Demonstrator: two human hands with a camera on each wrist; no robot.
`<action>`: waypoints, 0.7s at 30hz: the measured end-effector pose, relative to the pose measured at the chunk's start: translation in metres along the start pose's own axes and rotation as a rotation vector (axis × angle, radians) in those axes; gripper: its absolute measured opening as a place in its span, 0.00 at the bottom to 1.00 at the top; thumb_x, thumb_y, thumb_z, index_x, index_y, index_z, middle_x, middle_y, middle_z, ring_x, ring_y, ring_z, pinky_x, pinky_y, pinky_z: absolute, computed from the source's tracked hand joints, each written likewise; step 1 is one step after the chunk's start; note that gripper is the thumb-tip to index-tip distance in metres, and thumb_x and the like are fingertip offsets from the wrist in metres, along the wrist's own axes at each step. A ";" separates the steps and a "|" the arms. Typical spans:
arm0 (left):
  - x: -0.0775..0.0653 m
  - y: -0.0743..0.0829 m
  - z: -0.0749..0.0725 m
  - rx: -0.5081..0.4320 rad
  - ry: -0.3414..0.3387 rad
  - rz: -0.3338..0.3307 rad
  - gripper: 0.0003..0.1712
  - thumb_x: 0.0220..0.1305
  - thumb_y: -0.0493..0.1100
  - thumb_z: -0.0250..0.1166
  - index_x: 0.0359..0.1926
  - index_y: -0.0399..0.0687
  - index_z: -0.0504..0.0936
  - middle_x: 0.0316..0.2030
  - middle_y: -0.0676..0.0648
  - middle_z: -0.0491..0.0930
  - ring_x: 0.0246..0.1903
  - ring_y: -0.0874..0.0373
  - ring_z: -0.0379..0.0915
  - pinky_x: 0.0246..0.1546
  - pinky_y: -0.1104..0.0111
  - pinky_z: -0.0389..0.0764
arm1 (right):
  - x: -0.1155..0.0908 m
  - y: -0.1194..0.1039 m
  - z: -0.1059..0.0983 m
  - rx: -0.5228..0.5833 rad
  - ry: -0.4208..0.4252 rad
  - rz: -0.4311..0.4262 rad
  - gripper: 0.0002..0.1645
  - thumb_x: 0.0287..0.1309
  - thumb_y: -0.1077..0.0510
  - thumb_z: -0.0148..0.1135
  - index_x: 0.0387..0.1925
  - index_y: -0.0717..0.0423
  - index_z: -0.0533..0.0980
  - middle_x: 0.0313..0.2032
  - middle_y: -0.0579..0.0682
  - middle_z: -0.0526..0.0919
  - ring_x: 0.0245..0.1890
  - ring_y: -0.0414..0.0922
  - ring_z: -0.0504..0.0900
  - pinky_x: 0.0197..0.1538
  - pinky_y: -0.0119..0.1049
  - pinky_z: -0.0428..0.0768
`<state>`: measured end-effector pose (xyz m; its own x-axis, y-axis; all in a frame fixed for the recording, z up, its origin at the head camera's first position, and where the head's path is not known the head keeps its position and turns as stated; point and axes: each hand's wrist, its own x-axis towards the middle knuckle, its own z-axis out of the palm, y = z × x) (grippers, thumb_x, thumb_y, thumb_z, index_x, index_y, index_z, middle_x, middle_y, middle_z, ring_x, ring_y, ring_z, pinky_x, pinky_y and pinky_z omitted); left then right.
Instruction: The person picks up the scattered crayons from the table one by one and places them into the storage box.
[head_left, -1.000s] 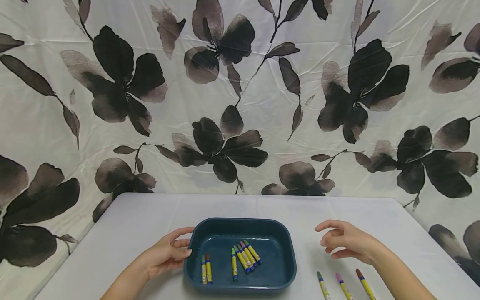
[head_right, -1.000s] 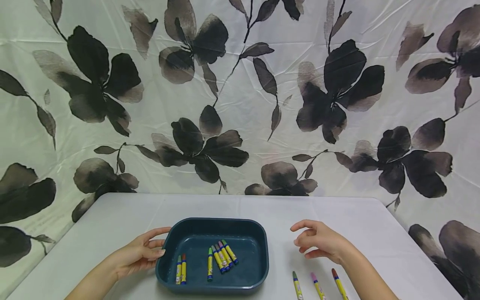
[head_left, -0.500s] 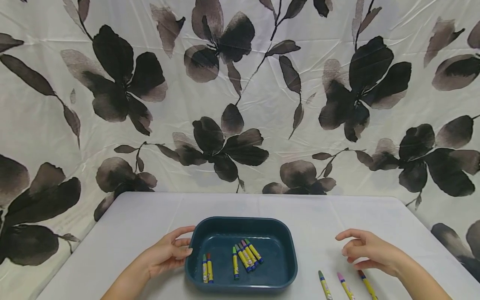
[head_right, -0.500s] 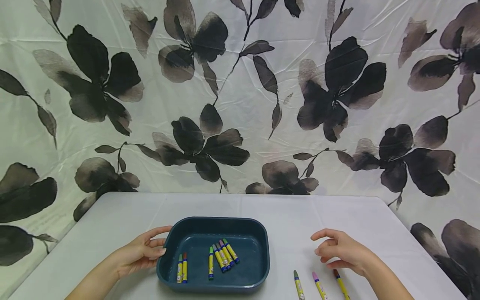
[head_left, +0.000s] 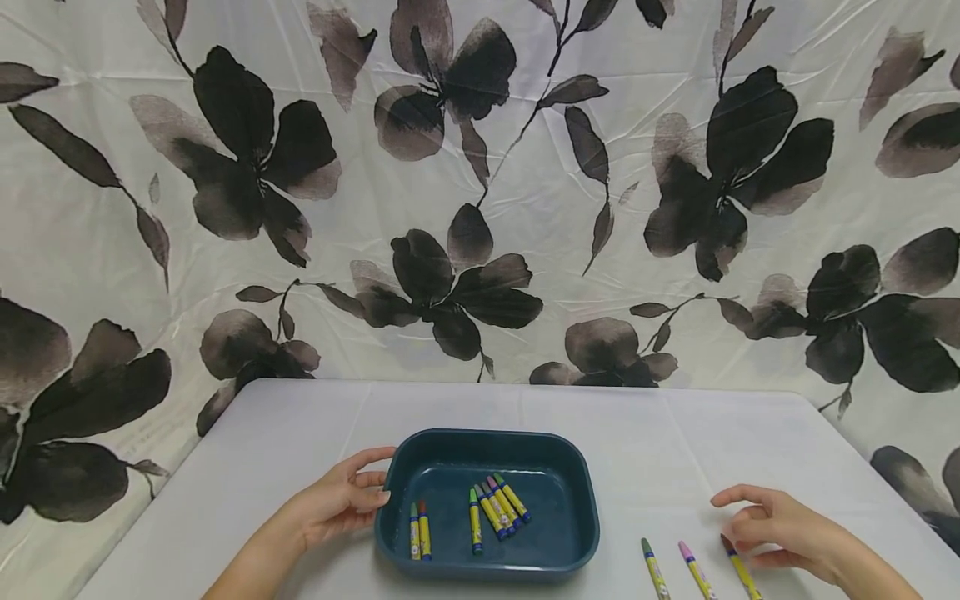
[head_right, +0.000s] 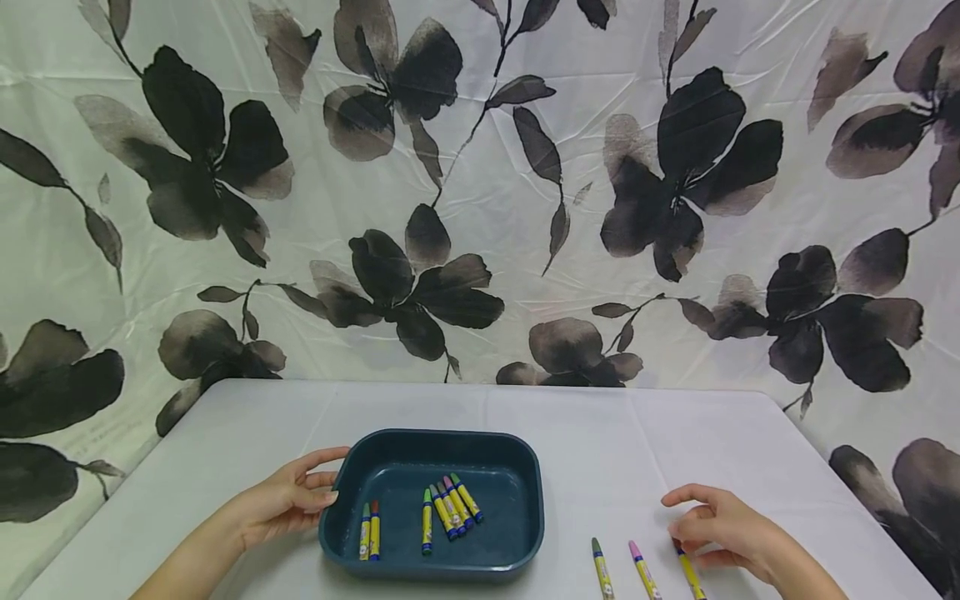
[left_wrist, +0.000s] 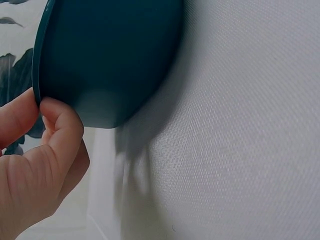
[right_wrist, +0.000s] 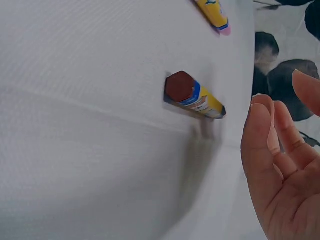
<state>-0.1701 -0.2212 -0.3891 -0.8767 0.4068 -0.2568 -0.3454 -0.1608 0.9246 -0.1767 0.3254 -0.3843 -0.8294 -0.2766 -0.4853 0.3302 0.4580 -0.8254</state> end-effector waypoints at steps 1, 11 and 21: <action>0.000 0.000 0.000 -0.001 -0.001 0.000 0.42 0.59 0.24 0.57 0.69 0.36 0.45 0.43 0.43 0.72 0.39 0.57 0.75 0.38 0.67 0.77 | 0.000 0.002 0.000 -0.010 0.010 0.009 0.27 0.56 0.58 0.61 0.53 0.69 0.66 0.30 0.47 0.79 0.31 0.43 0.76 0.34 0.35 0.77; 0.002 0.000 0.001 0.016 0.021 -0.010 0.43 0.58 0.25 0.57 0.70 0.37 0.46 0.45 0.42 0.71 0.39 0.56 0.74 0.39 0.67 0.77 | 0.000 0.018 0.001 -0.002 -0.027 -0.044 0.26 0.53 0.62 0.61 0.50 0.72 0.65 0.24 0.45 0.76 0.24 0.39 0.74 0.25 0.29 0.73; 0.002 0.000 0.001 0.011 0.017 -0.008 0.43 0.58 0.25 0.57 0.70 0.37 0.45 0.44 0.42 0.71 0.39 0.56 0.74 0.39 0.67 0.78 | -0.004 0.025 0.003 -0.149 0.019 -0.075 0.21 0.51 0.60 0.65 0.44 0.68 0.70 0.19 0.44 0.71 0.18 0.38 0.68 0.21 0.27 0.66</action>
<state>-0.1717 -0.2197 -0.3897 -0.8796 0.3924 -0.2691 -0.3489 -0.1476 0.9255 -0.1635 0.3354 -0.4042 -0.8579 -0.2994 -0.4177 0.1983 0.5571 -0.8064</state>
